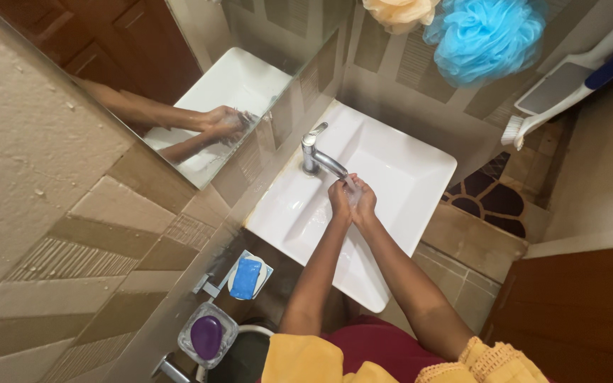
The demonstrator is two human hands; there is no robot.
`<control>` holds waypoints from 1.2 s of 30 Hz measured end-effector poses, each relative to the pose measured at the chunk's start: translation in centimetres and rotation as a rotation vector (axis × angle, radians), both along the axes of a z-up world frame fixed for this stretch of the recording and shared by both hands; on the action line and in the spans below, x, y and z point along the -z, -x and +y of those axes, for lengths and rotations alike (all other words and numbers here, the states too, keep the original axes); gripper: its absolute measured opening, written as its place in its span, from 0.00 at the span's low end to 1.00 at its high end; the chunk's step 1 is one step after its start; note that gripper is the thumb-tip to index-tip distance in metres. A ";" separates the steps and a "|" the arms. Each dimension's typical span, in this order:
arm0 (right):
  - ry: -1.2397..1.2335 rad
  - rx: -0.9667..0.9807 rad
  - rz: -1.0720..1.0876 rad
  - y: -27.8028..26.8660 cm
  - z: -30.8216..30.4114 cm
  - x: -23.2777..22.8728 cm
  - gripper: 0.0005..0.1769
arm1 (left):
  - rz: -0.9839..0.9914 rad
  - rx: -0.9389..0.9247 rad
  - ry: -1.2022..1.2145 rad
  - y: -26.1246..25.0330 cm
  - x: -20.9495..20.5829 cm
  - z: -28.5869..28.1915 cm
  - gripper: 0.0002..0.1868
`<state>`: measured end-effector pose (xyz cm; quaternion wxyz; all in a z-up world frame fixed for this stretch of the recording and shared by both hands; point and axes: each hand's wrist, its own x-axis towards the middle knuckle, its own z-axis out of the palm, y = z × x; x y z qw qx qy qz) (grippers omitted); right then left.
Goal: The person washes their hands with soap and water at a bathroom sink. They then rinse a toothbrush under the running tap and place it back in its holder.
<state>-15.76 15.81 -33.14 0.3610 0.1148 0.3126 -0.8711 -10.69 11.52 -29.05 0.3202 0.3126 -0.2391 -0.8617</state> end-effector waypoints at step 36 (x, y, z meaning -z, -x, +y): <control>0.221 -0.331 -0.262 -19.2 -1.3 -0.5 0.11 | -0.131 -0.426 -0.009 -19.2 -3.1 0.5 0.17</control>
